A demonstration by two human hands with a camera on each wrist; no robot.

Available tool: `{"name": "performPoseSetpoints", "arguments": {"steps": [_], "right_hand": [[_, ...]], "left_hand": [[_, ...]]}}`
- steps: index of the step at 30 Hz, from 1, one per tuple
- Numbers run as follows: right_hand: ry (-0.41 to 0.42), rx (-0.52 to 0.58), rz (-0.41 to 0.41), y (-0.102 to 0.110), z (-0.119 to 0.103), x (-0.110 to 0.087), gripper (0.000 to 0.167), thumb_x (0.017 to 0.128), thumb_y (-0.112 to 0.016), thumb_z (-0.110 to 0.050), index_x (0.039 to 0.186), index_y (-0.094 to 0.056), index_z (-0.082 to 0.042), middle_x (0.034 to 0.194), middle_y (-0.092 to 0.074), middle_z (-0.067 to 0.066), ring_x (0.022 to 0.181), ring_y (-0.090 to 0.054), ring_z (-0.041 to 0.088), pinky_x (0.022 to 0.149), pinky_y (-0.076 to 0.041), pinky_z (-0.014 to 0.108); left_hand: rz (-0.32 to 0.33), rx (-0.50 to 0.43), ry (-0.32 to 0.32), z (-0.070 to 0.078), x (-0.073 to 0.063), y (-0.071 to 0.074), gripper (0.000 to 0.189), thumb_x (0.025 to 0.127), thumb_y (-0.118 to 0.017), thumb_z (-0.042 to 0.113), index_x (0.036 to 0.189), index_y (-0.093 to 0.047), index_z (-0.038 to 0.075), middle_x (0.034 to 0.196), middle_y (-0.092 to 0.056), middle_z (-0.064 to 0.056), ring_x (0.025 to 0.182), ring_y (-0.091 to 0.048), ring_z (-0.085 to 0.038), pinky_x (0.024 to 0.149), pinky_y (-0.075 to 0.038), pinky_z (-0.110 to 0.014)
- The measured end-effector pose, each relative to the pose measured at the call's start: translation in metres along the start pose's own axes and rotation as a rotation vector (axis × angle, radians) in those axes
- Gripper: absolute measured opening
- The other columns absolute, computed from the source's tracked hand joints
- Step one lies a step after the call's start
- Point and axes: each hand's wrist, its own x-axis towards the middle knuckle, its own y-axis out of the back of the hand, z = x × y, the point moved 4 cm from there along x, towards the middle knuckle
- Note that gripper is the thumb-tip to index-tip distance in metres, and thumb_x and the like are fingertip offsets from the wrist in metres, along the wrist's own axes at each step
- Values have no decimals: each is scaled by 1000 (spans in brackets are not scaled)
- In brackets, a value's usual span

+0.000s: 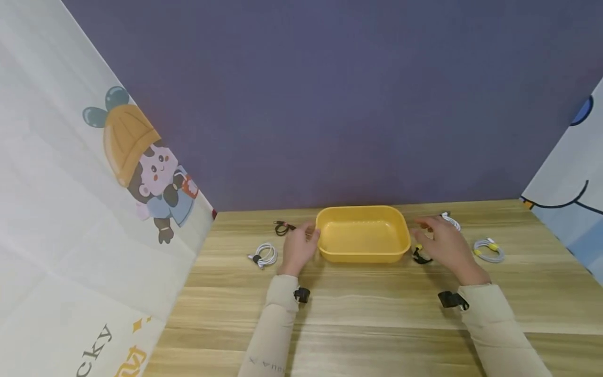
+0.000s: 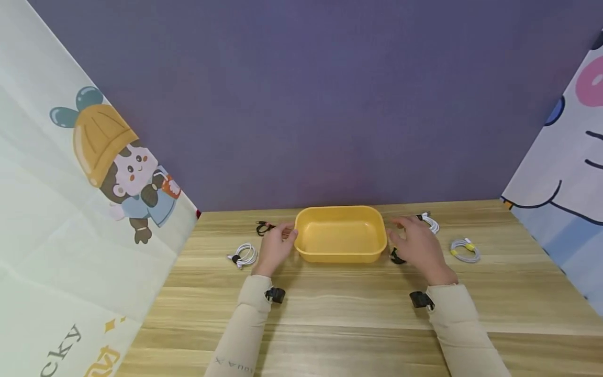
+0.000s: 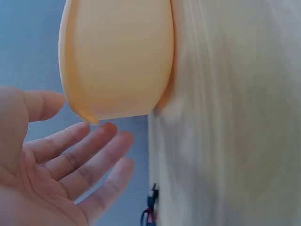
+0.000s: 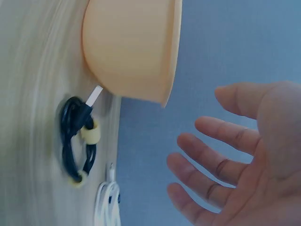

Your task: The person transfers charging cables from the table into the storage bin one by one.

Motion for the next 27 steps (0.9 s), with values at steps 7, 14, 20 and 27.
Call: {"name": "performPoseSetpoints", "arguments": {"steps": [7, 14, 20, 27], "right_hand": [[-42, 11, 27, 0, 22, -7, 41, 106, -54, -27, 131, -62, 4, 113, -69, 24, 99, -67, 41, 77, -55, 56], [-122, -16, -24, -3, 39, -10, 42, 106, -54, -31, 126, -64, 5, 108, -72, 26, 95, -68, 45, 73, -55, 57], [-175, -36, -71, -9, 50, -12, 45, 105, -54, -32, 127, -64, 6, 105, -73, 27, 84, -71, 39, 62, -55, 48], [-202, -45, -115, -16, 62, -13, 44, 105, -54, -30, 126, -64, 7, 110, -72, 30, 86, -72, 42, 61, -56, 47]], "left_hand": [[-56, -138, 90, -11, -6, -8, 37, 102, -62, 26, 134, -66, 8, 112, -75, -12, 93, -74, -23, 82, -61, -37], [-103, -225, 75, -12, -6, -9, 37, 103, -61, 22, 135, -64, 2, 115, -73, -17, 90, -74, -27, 76, -61, -36], [-155, -322, 144, -12, -7, -11, 41, 105, -58, 21, 141, -59, 1, 118, -70, -21, 85, -75, -29, 65, -63, -35], [-170, -353, 163, -18, -8, -12, 43, 105, -58, 21, 143, -56, 3, 117, -72, -22, 84, -75, -25, 67, -63, -34]]}}
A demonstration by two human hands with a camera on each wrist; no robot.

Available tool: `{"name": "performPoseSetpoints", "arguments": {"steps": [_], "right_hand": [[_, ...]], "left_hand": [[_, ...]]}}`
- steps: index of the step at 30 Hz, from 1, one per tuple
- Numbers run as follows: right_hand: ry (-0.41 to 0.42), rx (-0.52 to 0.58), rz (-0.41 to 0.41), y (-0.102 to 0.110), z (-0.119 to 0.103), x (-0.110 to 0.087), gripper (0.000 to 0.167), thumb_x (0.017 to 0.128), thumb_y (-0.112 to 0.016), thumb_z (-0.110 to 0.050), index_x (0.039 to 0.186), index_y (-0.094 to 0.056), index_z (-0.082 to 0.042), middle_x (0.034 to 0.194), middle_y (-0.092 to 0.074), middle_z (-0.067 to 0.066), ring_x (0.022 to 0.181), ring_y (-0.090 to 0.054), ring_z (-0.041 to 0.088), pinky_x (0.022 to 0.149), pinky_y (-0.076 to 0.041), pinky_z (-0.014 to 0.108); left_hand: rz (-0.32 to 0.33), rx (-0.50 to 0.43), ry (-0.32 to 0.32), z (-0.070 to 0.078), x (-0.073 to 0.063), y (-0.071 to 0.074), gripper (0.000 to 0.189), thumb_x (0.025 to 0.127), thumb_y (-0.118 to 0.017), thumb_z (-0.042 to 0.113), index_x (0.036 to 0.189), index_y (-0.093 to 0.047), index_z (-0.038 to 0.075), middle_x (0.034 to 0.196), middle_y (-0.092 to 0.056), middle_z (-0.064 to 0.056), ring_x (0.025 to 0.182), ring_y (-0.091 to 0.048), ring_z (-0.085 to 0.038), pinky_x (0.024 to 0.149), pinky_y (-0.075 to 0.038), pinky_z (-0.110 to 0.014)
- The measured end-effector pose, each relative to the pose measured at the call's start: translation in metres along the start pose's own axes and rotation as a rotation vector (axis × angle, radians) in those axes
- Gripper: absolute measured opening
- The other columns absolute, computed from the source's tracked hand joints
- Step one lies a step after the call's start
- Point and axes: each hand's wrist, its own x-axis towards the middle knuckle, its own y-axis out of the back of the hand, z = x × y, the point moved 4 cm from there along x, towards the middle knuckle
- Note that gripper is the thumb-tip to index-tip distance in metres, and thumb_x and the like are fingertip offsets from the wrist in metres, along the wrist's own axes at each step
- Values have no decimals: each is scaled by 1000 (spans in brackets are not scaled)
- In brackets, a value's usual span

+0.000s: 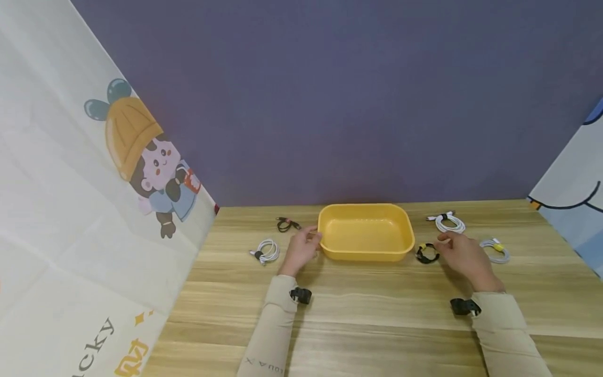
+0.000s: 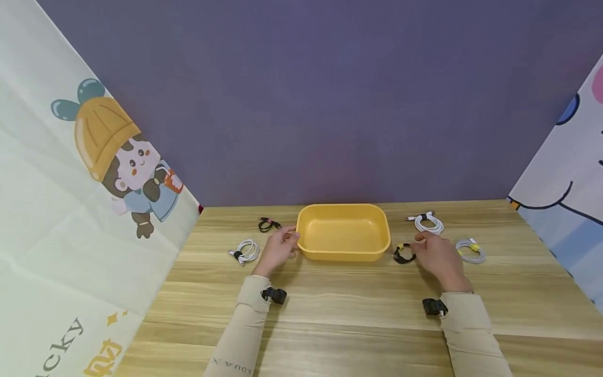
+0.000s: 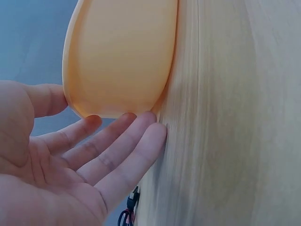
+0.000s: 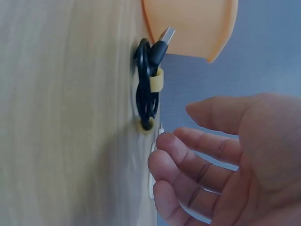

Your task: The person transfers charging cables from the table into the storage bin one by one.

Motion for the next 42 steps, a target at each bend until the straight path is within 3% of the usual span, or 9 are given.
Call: {"name": "performPoseSetpoints", "arguments": {"steps": [4, 9, 20, 27, 35, 42], "right_hand": [[-24, -5, -37, -3, 6, 0, 47, 105, -53, -31, 128, -61, 8, 115, -69, 33, 93, -70, 48, 66, -56, 51], [-27, -18, -40, -5, 12, 1, 44, 104, -55, -33, 123, -64, 6, 112, -71, 31, 91, -70, 47, 66, -55, 52], [-97, -3, -79, -6, 14, 1, 39, 100, -60, -40, 99, -71, -2, 90, -72, 14, 76, -63, 28, 58, -44, 33], [-117, 2, -100, -9, 15, 0, 41, 100, -59, -44, 93, -67, -4, 79, -65, 6, 71, -56, 23, 57, -40, 31], [-120, 16, -97, -13, 14, -2, 40, 98, -60, -43, 71, -57, -13, 60, -47, -2, 58, -46, 19, 52, -34, 31], [-117, 11, -89, -15, 17, 1, 36, 98, -60, -41, 78, -61, -11, 67, -56, 1, 62, -51, 20, 53, -36, 31]], "left_hand": [[-13, -14, -5, -1, 0, 0, 43, 105, -57, 21, 144, -55, 3, 116, -72, -23, 83, -75, -24, 67, -63, -36], [-22, -13, -8, -1, -1, 0, 44, 106, -56, 22, 146, -53, 3, 117, -72, -23, 85, -75, -25, 68, -63, -35], [-19, -26, -8, -1, -2, 0, 43, 106, -55, 20, 146, -54, 4, 118, -71, -23, 87, -75, -26, 69, -64, -37], [-12, -26, 8, -3, -1, 0, 44, 105, -57, 23, 146, -54, 6, 118, -72, -22, 85, -75, -24, 68, -63, -37], [1, -24, 6, -4, 0, -2, 45, 105, -58, 22, 147, -54, 8, 116, -72, -21, 83, -74, -25, 66, -63, -37], [7, -30, 5, -4, 0, -2, 52, 104, -59, 22, 154, -46, 13, 116, -71, -21, 81, -73, -22, 65, -63, -38]]}}
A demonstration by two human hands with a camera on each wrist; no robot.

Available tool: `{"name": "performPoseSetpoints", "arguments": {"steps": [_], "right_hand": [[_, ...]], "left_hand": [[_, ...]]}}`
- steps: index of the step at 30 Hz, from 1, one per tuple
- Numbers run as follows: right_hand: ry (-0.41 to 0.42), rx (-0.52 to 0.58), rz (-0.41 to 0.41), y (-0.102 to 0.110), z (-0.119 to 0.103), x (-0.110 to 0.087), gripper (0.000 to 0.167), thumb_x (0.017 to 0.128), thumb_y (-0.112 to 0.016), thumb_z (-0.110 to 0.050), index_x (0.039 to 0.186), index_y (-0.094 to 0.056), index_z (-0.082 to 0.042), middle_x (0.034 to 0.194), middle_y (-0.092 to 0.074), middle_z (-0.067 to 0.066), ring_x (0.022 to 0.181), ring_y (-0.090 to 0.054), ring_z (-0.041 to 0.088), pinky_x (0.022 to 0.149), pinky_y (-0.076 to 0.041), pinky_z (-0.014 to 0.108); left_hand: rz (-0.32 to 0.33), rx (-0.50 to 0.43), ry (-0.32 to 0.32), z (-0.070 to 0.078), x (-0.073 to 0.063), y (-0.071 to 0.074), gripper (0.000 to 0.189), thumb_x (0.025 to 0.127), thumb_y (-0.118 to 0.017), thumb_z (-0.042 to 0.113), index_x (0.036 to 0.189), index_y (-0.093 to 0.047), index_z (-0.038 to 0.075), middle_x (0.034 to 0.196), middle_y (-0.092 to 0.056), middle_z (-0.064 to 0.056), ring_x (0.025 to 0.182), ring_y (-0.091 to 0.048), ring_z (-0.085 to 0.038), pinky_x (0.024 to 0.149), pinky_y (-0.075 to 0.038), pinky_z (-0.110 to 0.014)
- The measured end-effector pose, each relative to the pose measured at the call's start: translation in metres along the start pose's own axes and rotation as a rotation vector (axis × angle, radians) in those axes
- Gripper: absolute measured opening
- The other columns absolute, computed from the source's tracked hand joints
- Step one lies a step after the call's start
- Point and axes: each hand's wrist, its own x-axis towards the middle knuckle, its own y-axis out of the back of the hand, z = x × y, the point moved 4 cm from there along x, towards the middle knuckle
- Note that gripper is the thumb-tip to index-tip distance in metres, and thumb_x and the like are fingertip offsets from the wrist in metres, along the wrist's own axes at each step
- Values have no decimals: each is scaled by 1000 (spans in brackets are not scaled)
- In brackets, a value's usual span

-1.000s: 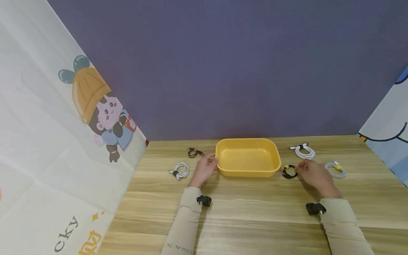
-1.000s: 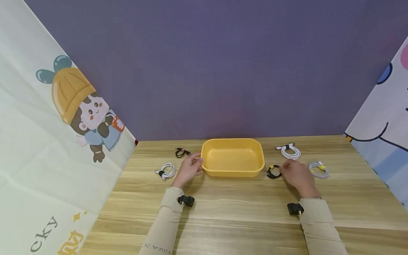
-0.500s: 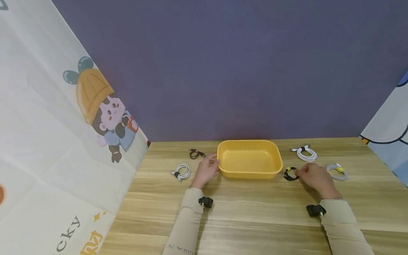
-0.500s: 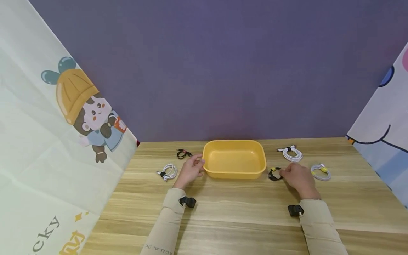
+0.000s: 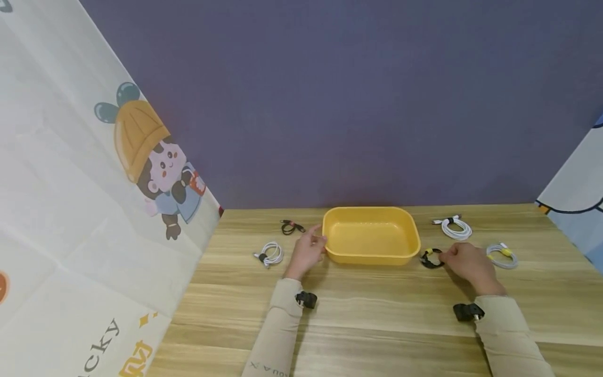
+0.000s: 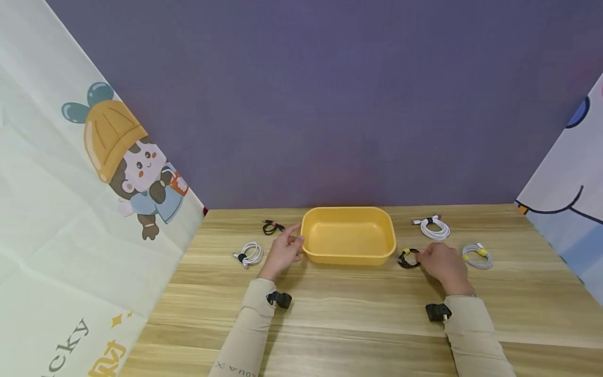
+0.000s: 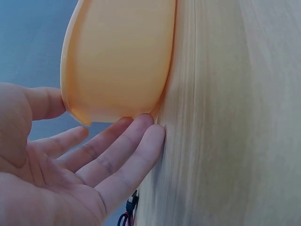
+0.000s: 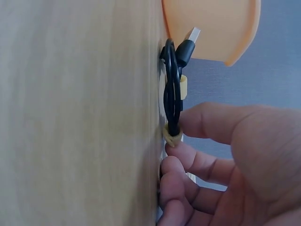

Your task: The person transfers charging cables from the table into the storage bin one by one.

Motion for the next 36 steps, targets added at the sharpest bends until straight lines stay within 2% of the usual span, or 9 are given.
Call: {"name": "performPoseSetpoints", "arguments": {"steps": [10, 18, 28, 33, 36], "right_hand": [[2, 1, 17, 5, 0, 1, 30, 98, -59, -34, 85, -64, -7, 72, -61, 4, 62, -52, 20, 53, -37, 32], [-36, 22, 22, 8, 1, -3, 28, 98, -59, -31, 91, -66, -5, 84, -69, 11, 68, -56, 23, 55, -39, 31], [-51, 46, 34, 9, 0, 0, 33, 98, -58, -32, 98, -71, -1, 96, -73, 19, 73, -63, 23, 57, -44, 31], [-60, 62, 56, 9, -1, 0, 33, 99, -57, -33, 93, -71, -4, 83, -72, 11, 67, -60, 20, 57, -42, 30], [-58, 76, 77, 10, -3, -1, 34, 99, -58, -34, 95, -72, -3, 81, -71, 9, 66, -58, 19, 56, -42, 30]], "left_hand": [[-9, -9, -17, 3, -1, 3, 50, 105, -58, 21, 154, -48, 25, 116, -72, -20, 81, -74, -27, 65, -62, -40], [-15, -20, -19, 1, -2, 3, 49, 104, -58, 20, 152, -51, 25, 116, -72, -19, 79, -72, -19, 65, -62, -39], [-13, -22, -13, 1, -3, 4, 49, 104, -58, 21, 152, -51, 27, 115, -72, -19, 83, -73, -25, 64, -62, -39], [-16, -23, -13, 2, -3, 5, 49, 104, -58, 20, 152, -50, 27, 115, -72, -19, 84, -74, -27, 64, -62, -38], [-11, -26, -18, 2, -3, 5, 49, 104, -58, 20, 152, -50, 25, 114, -73, -20, 85, -74, -31, 64, -62, -39]]}}
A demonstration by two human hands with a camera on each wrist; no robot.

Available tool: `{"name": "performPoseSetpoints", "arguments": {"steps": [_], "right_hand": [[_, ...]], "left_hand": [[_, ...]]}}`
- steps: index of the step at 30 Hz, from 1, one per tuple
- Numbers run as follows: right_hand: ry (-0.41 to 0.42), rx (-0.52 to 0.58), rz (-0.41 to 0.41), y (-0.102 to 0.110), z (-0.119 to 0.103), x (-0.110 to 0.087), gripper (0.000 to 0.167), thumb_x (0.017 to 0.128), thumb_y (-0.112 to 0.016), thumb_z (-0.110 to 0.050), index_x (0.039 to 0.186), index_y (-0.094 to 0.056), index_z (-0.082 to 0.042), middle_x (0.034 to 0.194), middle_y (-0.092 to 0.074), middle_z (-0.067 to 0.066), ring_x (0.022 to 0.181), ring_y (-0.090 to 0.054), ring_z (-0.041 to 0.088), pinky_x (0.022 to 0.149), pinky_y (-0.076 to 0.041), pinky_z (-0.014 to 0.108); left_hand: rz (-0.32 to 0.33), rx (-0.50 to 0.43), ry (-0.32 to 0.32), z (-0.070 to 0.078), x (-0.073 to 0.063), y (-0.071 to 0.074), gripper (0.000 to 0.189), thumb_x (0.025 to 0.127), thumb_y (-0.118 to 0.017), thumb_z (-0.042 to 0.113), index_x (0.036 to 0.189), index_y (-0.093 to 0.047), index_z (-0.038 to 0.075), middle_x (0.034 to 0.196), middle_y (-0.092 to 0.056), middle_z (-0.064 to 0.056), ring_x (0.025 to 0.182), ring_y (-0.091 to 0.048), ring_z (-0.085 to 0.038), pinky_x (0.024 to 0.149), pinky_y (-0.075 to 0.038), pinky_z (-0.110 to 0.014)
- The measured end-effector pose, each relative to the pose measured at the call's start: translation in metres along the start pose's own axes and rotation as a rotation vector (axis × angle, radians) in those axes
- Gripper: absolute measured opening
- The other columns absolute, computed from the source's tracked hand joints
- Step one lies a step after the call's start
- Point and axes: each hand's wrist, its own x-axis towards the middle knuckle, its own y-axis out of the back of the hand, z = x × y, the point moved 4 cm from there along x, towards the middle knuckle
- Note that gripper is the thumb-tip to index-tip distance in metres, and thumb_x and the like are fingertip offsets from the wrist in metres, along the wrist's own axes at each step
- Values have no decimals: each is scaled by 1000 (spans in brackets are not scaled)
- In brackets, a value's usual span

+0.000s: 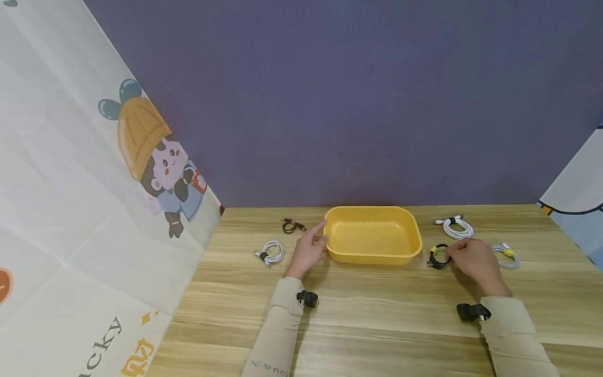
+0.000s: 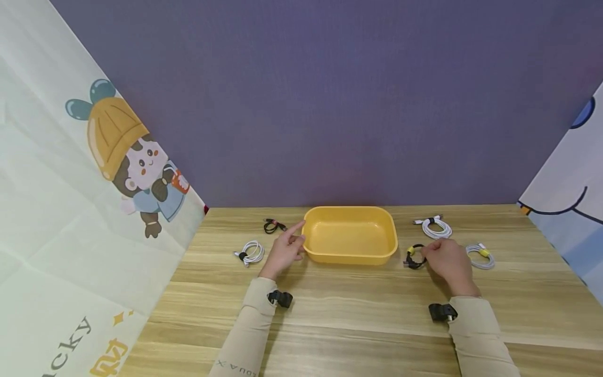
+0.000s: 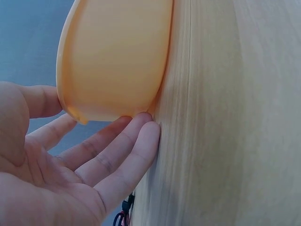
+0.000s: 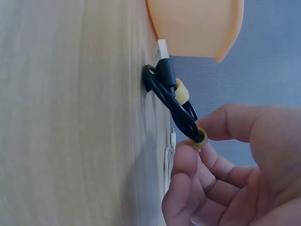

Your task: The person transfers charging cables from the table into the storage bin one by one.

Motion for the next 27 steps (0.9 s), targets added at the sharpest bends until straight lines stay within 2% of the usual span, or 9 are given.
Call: {"name": "performPoseSetpoints", "arguments": {"steps": [6, 10, 12, 17, 27], "right_hand": [[10, 21, 32, 6, -7, -4, 37, 98, -59, -34, 102, -72, 1, 79, -70, 8, 64, -57, 18, 55, -42, 31], [8, 27, 44, 7, -10, -6, 38, 99, -58, -34, 102, -71, 1, 76, -69, 6, 63, -57, 18, 55, -42, 30], [8, 29, 54, 8, -10, -6, 39, 99, -59, -35, 103, -71, 2, 79, -71, 8, 65, -59, 18, 55, -43, 30], [10, 25, 91, 11, -10, -5, 39, 98, -58, -33, 105, -71, 2, 87, -74, 14, 69, -62, 19, 55, -45, 30], [28, 51, 185, 18, -17, -7, 35, 98, -59, -31, 101, -70, 1, 80, -72, 12, 65, -59, 17, 55, -42, 30]], "left_hand": [[7, -1, -6, 0, 0, 0, 48, 105, -58, 19, 152, -51, 25, 113, -73, -20, 86, -74, -35, 65, -62, -41], [5, -6, -4, -1, 0, 0, 49, 104, -58, 20, 152, -51, 26, 113, -73, -20, 84, -74, -32, 65, -62, -42], [4, -10, 0, -1, 0, 0, 49, 104, -58, 21, 152, -51, 27, 113, -73, -19, 83, -73, -29, 65, -62, -41], [3, -11, 12, -3, 1, -1, 48, 105, -58, 22, 152, -51, 29, 114, -73, -19, 84, -73, -27, 64, -61, -37], [4, 36, 6, -3, 1, -1, 48, 106, -56, 23, 152, -49, 31, 113, -74, -17, 81, -74, -29, 57, -54, -26]]}}
